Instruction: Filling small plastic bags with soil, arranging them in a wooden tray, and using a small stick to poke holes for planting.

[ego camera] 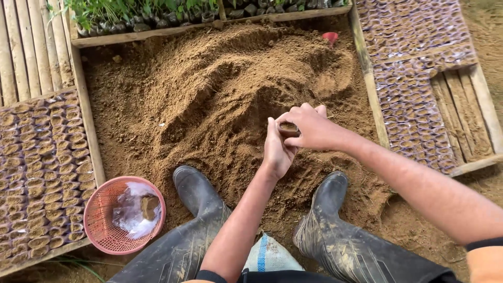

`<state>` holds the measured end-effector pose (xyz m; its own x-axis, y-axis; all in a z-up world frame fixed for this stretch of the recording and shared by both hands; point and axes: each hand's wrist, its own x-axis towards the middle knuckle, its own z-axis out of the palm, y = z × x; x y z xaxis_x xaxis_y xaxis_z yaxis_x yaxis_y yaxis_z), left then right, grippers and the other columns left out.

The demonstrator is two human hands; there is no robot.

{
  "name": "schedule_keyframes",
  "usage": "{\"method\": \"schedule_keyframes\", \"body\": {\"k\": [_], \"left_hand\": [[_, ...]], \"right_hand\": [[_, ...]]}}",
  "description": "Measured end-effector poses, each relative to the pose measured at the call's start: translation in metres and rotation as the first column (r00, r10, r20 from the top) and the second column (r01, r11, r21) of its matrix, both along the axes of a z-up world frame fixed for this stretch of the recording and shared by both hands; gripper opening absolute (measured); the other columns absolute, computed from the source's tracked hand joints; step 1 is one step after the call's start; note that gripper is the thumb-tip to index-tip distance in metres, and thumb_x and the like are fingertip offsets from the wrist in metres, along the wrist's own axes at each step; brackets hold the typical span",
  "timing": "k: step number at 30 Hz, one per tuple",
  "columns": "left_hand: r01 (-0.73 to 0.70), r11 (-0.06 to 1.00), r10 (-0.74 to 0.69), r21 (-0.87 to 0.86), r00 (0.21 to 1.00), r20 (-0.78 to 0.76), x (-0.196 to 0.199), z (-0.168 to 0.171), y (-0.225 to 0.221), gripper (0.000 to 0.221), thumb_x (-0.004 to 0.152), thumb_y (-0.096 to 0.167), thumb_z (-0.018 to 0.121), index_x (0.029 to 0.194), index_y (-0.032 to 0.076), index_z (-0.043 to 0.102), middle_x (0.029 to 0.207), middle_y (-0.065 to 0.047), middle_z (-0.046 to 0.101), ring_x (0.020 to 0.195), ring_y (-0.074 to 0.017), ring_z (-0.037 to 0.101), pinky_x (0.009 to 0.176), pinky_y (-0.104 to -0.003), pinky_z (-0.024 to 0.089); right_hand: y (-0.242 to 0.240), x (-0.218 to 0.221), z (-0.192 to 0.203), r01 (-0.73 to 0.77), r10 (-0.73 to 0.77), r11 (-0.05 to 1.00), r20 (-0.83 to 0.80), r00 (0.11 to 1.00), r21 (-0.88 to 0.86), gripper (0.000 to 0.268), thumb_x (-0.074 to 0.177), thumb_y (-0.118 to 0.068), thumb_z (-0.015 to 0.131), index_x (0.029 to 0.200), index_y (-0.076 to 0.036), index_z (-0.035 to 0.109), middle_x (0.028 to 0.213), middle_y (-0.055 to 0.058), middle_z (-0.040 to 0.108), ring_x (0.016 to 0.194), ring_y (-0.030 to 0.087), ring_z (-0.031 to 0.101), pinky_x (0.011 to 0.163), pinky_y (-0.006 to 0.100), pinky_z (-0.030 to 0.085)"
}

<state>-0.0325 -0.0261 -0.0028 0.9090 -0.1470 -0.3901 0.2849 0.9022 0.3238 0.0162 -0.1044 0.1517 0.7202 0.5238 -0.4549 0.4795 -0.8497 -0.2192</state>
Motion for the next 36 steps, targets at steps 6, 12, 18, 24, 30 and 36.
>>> {"method": "schedule_keyframes", "body": {"k": [6, 12, 18, 24, 30, 36], "left_hand": [[-0.172, 0.977, 0.178, 0.125, 0.983, -0.045, -0.015, 0.050, 0.014, 0.045, 0.110, 0.052, 0.035, 0.112, 0.011, 0.055, 0.062, -0.006, 0.050, 0.040, -0.0118, 0.050, 0.034, -0.021, 0.044], [-0.300, 0.920, 0.309, 0.251, 0.951, 0.002, -0.005, 0.017, 0.043, 0.050, 0.111, 0.051, 0.031, 0.099, 0.009, 0.055, 0.054, -0.003, 0.037, 0.036, -0.0104, 0.032, 0.035, -0.023, 0.026], [-0.134, 0.836, 0.291, 0.532, 0.931, -0.222, -0.012, 0.053, 0.045, 0.047, 0.110, 0.051, 0.036, 0.093, 0.016, 0.062, 0.060, 0.001, 0.054, 0.046, -0.0104, 0.044, 0.041, -0.023, 0.040], [-0.166, 0.793, 0.323, 0.587, 0.930, -0.173, 0.012, 0.036, 0.050, 0.050, 0.110, 0.049, 0.033, 0.089, 0.015, 0.062, 0.057, -0.002, 0.055, 0.044, -0.0118, 0.047, 0.040, -0.024, 0.040], [-0.151, 0.763, 0.301, 0.628, 0.943, -0.139, 0.019, 0.018, 0.038, 0.054, 0.111, 0.046, 0.029, 0.084, 0.013, 0.063, 0.053, -0.004, 0.056, 0.042, -0.0134, 0.050, 0.040, -0.025, 0.041], [-0.152, 0.743, 0.270, 0.651, 0.959, -0.084, 0.017, 0.012, 0.028, 0.058, 0.111, 0.044, 0.026, 0.079, 0.012, 0.063, 0.049, -0.007, 0.056, 0.040, -0.0150, 0.053, 0.040, -0.026, 0.041]], "right_hand": [[0.029, -0.018, 0.091, 0.233, -0.188, 0.964, -0.286, 0.939, 0.131, 0.082, 0.086, -0.021, 0.078, 0.156, -0.009, 0.037, 0.129, 0.017, 0.065, 0.123, 0.033, 0.055, 0.104, 0.055, 0.033], [0.006, -0.021, 0.016, 0.002, -0.077, 0.924, 0.180, 0.981, 0.382, 0.061, 0.104, -0.046, 0.048, 0.152, -0.009, 0.042, 0.137, 0.015, 0.053, 0.135, 0.033, 0.044, 0.107, 0.053, 0.036], [0.028, -0.061, -0.053, -0.175, 0.017, 0.957, 0.554, 0.833, 0.233, 0.065, 0.106, -0.058, 0.030, 0.145, -0.011, 0.049, 0.156, 0.020, 0.039, 0.143, 0.033, 0.030, 0.111, 0.049, 0.020], [0.030, -0.048, -0.077, -0.143, -0.011, 0.971, 0.632, 0.775, 0.193, 0.065, 0.104, -0.063, 0.029, 0.132, -0.016, 0.064, 0.157, 0.018, 0.043, 0.147, 0.033, 0.024, 0.112, 0.054, 0.008], [0.022, -0.048, -0.104, -0.116, -0.077, 0.954, 0.598, 0.798, 0.277, 0.067, 0.101, -0.066, 0.029, 0.131, -0.018, 0.064, 0.157, 0.017, 0.044, 0.146, 0.036, 0.024, 0.111, 0.060, 0.009], [0.017, -0.053, -0.097, -0.086, -0.089, 0.961, 0.591, 0.802, 0.261, 0.070, 0.099, -0.069, 0.029, 0.133, -0.018, 0.064, 0.160, 0.016, 0.040, 0.148, 0.037, 0.019, 0.112, 0.063, 0.003]]}}
